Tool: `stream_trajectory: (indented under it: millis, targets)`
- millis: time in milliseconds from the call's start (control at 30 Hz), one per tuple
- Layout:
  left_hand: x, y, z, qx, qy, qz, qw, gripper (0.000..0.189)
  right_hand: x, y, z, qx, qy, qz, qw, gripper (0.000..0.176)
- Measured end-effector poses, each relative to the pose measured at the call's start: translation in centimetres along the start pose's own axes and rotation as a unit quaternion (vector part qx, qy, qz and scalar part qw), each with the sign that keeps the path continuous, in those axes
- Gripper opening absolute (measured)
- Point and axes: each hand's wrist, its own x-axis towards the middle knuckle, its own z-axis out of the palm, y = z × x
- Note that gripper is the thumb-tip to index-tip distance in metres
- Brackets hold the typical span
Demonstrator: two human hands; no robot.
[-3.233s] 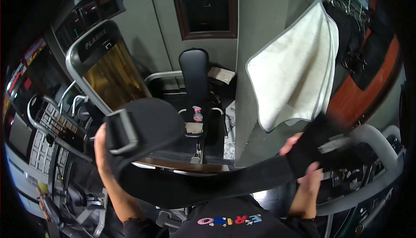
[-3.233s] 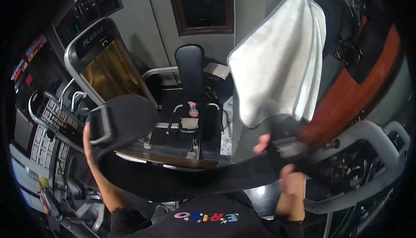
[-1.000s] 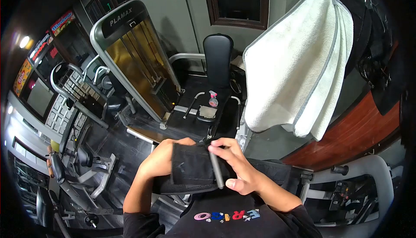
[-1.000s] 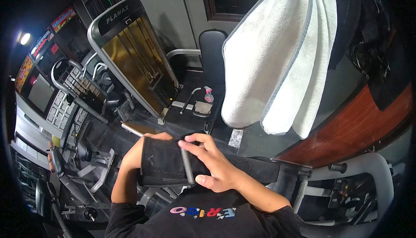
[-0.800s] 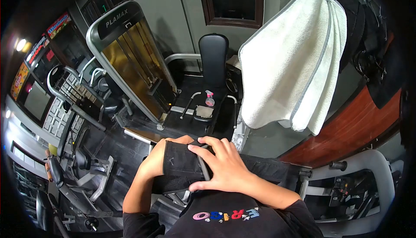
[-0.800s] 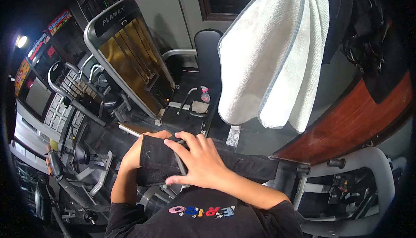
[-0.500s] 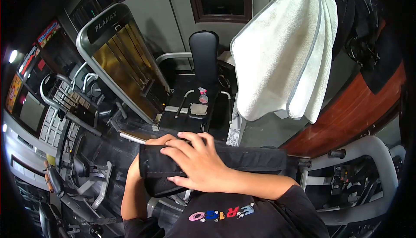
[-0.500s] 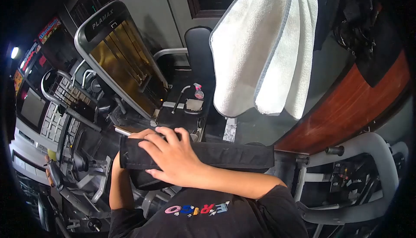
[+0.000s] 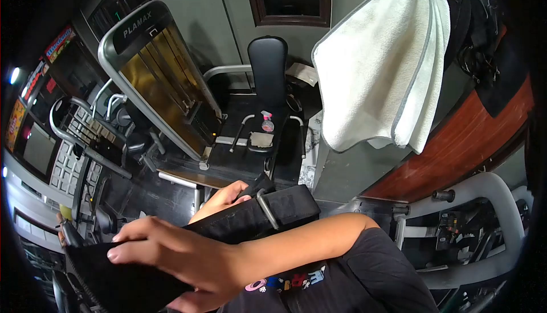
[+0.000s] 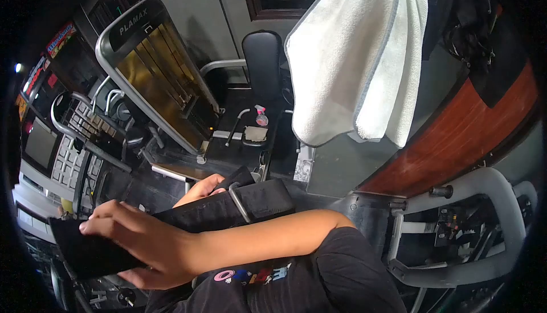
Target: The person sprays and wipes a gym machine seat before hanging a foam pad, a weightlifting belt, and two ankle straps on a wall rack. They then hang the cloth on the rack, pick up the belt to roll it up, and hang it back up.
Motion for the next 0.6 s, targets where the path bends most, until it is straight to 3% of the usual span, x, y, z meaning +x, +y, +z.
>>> stream_trajectory:
  millis: [167,200,233,300,367,433,500,567,600]
  targets:
    - [-1.6,0.3,-1.8,-0.025,0.024,0.085,0.996,0.029,-2.8,-0.5,-0.8,0.165,0.097,0.023,0.981,0.054]
    - [-1.9,0.3,-2.1,-0.032,0.029,0.099,0.994,0.029,-3.0,-1.6,-1.9,0.189,0.061,0.092,0.976,0.052]
    - [-1.9,0.6,-2.5,-0.037,0.03,0.113,0.992,0.029,-3.4,-1.2,-1.3,0.242,0.123,0.073,0.96,0.054]
    - [-2.5,0.7,-2.7,-0.041,0.029,0.129,0.99,0.03,-1.8,-4.4,-4.0,0.231,0.171,0.232,0.929,0.083]
    - [-2.1,0.6,-2.4,-0.041,0.02,0.132,0.99,0.03,-0.3,-5.1,-5.2,0.204,0.249,0.219,0.921,0.088]
    - [-1.8,0.5,-2.1,-0.039,0.011,0.125,0.991,0.031,1.7,-4.5,-5.5,0.312,0.308,0.113,0.892,0.057]
    - [-1.1,0.7,-1.3,-0.042,0.007,0.119,0.992,0.031,4.2,-4.9,-5.6,0.332,0.331,0.131,0.874,0.055]
    - [-0.8,0.6,-1.1,-0.041,0.001,0.116,0.992,0.032,6.4,-4.7,-5.8,0.287,0.328,0.135,0.89,0.052]
    - [-0.7,0.6,-1.0,-0.042,0.001,0.116,0.992,0.032,7.1,-4.0,-5.6,0.25,0.309,0.053,0.916,0.049]
